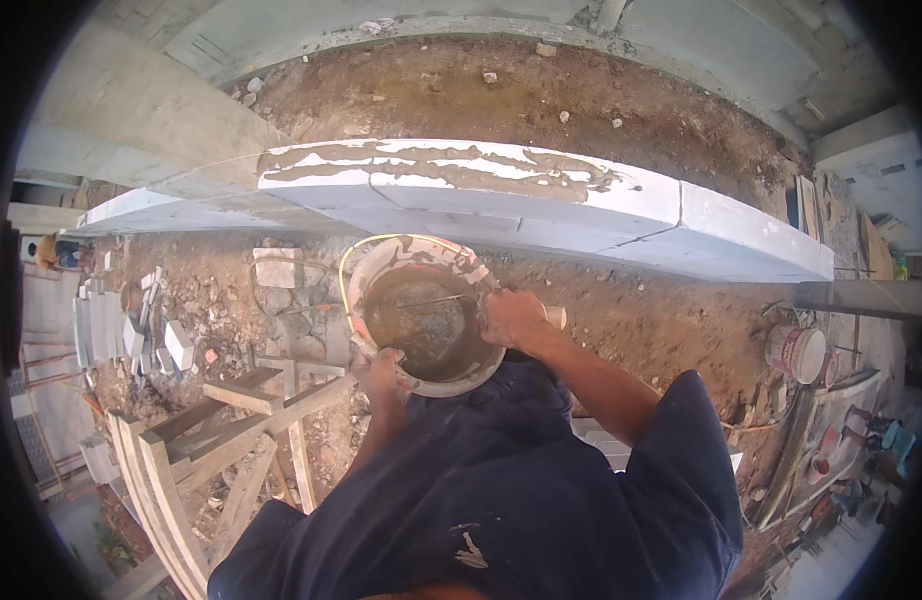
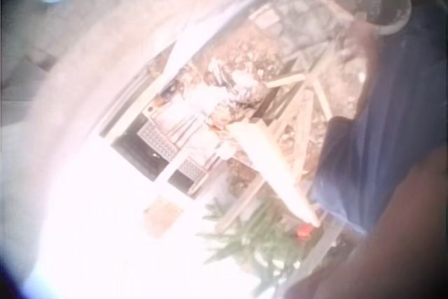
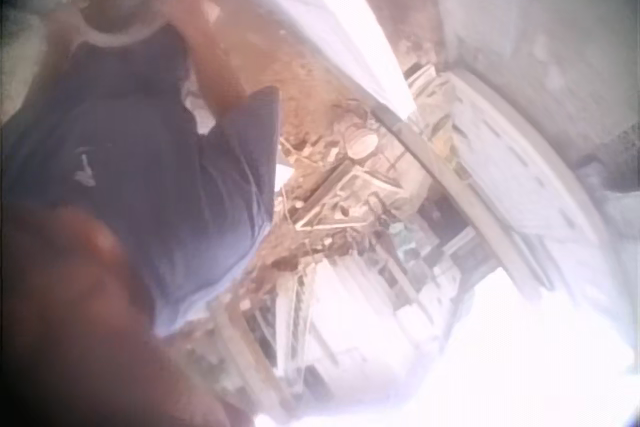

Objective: The person uses a hammer to tap a white block into place on a low wall. They then scoop mortar from a bucket with a trowel and apply it to the wall surface. Finally, they pick up another white block, apply mortar to its face, and place it onto the wall.

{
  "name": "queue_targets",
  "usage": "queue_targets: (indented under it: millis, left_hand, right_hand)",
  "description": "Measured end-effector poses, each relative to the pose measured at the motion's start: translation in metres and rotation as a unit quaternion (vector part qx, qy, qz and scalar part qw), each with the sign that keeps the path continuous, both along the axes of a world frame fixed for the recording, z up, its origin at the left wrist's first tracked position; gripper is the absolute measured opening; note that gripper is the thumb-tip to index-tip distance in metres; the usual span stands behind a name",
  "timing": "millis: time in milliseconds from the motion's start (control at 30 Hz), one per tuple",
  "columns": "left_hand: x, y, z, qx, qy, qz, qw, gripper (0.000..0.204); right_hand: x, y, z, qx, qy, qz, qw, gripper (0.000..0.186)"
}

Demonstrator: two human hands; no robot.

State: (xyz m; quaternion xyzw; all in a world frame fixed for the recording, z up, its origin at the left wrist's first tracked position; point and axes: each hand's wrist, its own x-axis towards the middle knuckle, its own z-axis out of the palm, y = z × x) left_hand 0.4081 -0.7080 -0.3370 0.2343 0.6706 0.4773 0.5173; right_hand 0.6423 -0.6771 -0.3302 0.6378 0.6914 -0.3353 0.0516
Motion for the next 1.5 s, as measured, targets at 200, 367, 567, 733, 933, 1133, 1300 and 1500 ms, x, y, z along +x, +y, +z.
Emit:
queue_targets:
  millis: [200,367,567,733,933,1133,1300,1500]
  left_hand:
    - [0.015,0.001,0.006,0.034,-0.021,-0.026,0.999,0.035]
    - [0.025,0.001,0.023,0.037,-0.028,0.016,0.999,0.040]
    - [0.061,-0.021,0.019,0.065,-0.061,0.083,0.993,0.038]
    - [0.100,-0.050,0.021,0.014,-0.016,0.130,0.991,0.031]
    - [0.159,-0.074,0.027,0.054,-0.047,0.159,0.985,0.025]
    - [0.230,-0.101,0.034,0.071,0.029,0.094,0.993,0.028]
    - [0.261,-0.115,0.027,0.142,0.051,0.137,0.979,0.031]
    - [0.280,-0.120,0.050,0.057,-0.007,0.123,0.991,0.032]
  right_hand:
    - [-0.005,0.012,-0.017,-0.100,0.040,-0.023,0.994,0.034]
    - [0.070,0.003,0.032,-0.330,0.391,-0.245,0.823,0.036]
    - [0.144,0.063,0.073,-0.017,0.201,-0.170,0.965,0.036]
    - [0.178,0.108,0.053,0.148,-0.135,-0.040,0.979,0.036]
    - [0.206,0.027,0.078,0.087,-0.059,0.074,0.992,0.033]
    - [0.167,-0.016,-0.026,0.020,-0.053,0.235,0.970,0.028]
    - [0.215,-0.039,-0.027,-0.271,0.104,0.152,0.945,0.034]
    - [0.282,-0.062,-0.021,-0.023,0.114,0.124,0.985,0.038]
